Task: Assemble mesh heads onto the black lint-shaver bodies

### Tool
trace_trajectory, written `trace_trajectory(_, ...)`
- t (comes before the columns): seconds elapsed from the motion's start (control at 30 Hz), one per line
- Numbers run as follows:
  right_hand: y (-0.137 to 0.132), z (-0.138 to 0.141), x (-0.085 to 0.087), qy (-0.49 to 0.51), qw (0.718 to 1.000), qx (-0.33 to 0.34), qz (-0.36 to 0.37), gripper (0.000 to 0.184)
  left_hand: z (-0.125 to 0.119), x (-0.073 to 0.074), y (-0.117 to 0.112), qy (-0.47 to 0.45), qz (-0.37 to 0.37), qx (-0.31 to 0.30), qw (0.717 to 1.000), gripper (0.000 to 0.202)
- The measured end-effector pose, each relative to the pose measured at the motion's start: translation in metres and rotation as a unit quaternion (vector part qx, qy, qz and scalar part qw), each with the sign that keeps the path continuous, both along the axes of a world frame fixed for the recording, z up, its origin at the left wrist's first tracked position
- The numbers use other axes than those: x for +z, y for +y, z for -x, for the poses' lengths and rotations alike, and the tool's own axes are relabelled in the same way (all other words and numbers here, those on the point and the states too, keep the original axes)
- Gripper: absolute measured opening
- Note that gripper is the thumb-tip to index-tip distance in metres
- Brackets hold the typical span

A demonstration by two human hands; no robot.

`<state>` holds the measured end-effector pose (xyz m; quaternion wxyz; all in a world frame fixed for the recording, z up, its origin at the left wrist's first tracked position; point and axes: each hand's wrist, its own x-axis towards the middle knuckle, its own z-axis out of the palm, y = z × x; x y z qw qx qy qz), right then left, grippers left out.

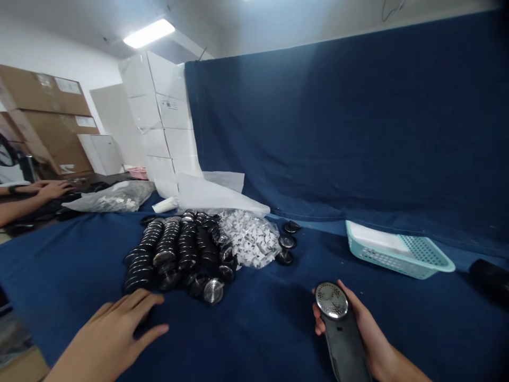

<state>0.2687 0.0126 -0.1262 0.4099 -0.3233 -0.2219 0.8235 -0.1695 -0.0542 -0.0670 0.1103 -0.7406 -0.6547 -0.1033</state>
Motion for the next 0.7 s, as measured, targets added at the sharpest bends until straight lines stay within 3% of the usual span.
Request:
trace_trajectory(0.13,0.001,-0.001,0.000,-0.009,1.000,0.003,0.008,0.055,0.029,-0.020,-0.008,-0.021,0.059,0.044,0.997,0.048)
trace_trajectory(0.33,-0.001,-0.002,-0.004,-0.018,1.000,-0.002,0.010,0.053,0.028,-0.028,0.012,-0.055,0.058,0.019,0.997,0.036)
trace_trajectory(0.57,-0.001,-0.002,-0.002,-0.015,1.000,0.008,0.013,0.054,0.022,-0.022,0.034,-0.091,-0.122,-0.039,0.988,0.037)
trace_trajectory(0.7,-0.001,-0.001,0.001,-0.012,1.000,0.013,0.008,0.054,0.017,-0.016,0.057,-0.093,-0.114,-0.044,0.988,0.045)
